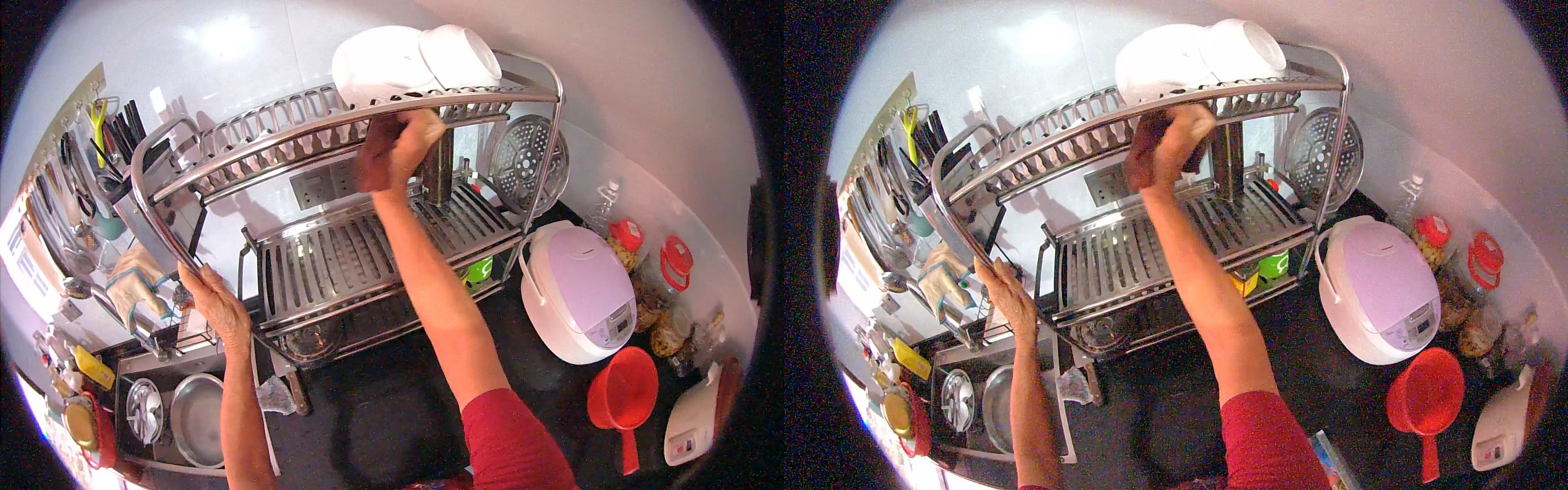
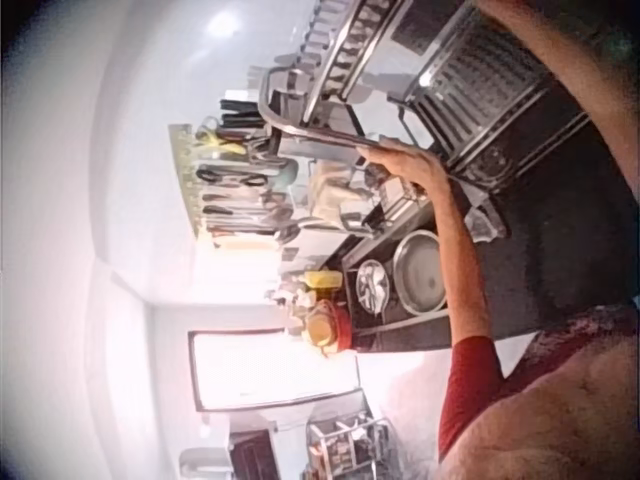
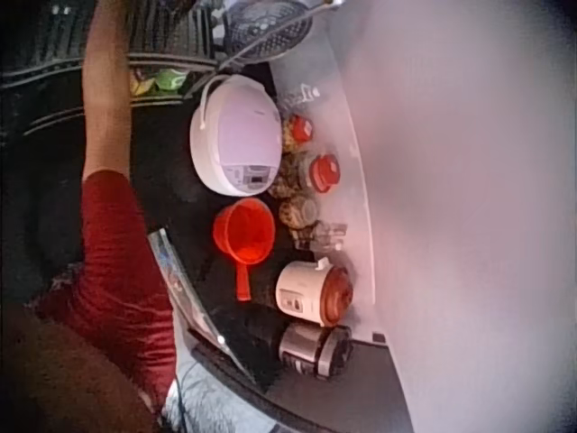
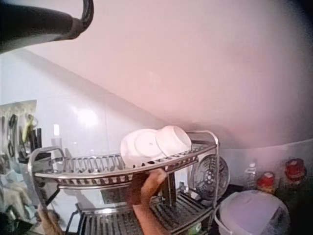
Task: The person wipes a metal dish rack with a brown cloth, cleaning the shelves and frame. They then wipe a metal steamer insert and a stainless steel thermos before placing them back on the rack. Finally, they wipe the countertop area beneath the rack.
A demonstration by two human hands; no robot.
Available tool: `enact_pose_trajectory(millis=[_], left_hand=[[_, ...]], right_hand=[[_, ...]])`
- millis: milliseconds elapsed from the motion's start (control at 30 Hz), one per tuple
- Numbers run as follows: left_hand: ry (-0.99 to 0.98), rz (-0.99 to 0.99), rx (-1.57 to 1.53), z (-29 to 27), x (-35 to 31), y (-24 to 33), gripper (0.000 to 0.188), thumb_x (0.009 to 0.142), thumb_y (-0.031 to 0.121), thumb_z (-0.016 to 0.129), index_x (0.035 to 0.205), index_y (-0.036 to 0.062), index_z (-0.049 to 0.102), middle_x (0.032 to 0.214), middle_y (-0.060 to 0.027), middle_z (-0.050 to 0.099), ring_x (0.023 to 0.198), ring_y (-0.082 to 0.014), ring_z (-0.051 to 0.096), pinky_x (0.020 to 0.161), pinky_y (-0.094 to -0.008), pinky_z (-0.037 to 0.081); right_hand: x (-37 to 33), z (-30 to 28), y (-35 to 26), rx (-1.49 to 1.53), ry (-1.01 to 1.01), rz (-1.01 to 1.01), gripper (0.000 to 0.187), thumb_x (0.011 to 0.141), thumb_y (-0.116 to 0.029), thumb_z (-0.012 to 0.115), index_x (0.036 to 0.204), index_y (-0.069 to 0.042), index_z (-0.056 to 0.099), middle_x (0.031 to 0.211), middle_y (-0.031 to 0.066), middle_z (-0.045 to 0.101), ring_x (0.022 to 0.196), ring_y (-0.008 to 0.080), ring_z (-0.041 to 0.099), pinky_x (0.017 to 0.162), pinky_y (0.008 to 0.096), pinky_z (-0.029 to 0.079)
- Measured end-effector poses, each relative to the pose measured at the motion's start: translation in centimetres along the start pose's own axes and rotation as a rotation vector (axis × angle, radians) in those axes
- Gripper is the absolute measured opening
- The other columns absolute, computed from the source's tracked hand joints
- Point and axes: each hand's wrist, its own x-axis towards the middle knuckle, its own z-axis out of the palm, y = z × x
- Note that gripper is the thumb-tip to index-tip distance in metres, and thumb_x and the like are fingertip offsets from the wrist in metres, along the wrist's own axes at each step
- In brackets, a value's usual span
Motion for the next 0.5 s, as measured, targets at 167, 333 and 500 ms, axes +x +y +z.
enact_pose_trajectory(millis=[167, 333, 500], left_hand=[[-0.047, -0.004, 0.016, -0.9, 0.1, 1.2, 0.042, 0.098, 0.024, 0.040, 0.134, 0.0026, 0.031, 0.082, -0.0036, 0.045, 0.071, -0.0126, 0.041, 0.064, -0.0280, 0.040], [-0.028, -0.039, 0.024, -0.7, 0.2, 1.0, 0.040, 0.098, 0.018, 0.039, 0.133, 0.0019, 0.032, 0.090, -0.0080, 0.048, 0.073, -0.0152, 0.042, 0.066, -0.0284, 0.040], [-0.038, -0.002, 0.020, -0.6, 0.0, 0.3, 0.040, 0.097, 0.014, 0.041, 0.133, 0.0006, 0.032, 0.104, -0.0137, 0.051, 0.086, -0.0208, 0.048, 0.080, -0.0303, 0.040]], right_hand=[[-4.6, -1.7, -0.6, -0.058, -0.270, 0.059, 0.011, 0.084, -0.013, 0.051, 0.087, -0.005, 0.045, 0.088, 0.0050, 0.042, 0.083, 0.0165, 0.044, 0.076, 0.0296, 0.039], [0.8, -5.0, 0.2, 0.459, -0.230, 0.417, 0.012, 0.088, -0.020, 0.047, 0.085, -0.009, 0.049, 0.091, 0.0047, 0.048, 0.084, 0.0163, 0.050, 0.075, 0.0295, 0.042], [2.1, -0.8, -1.5, 0.494, 0.006, 0.427, 0.017, 0.089, -0.023, 0.046, 0.086, -0.007, 0.052, 0.084, 0.0017, 0.048, 0.079, 0.0138, 0.049, 0.072, 0.0273, 0.042]])
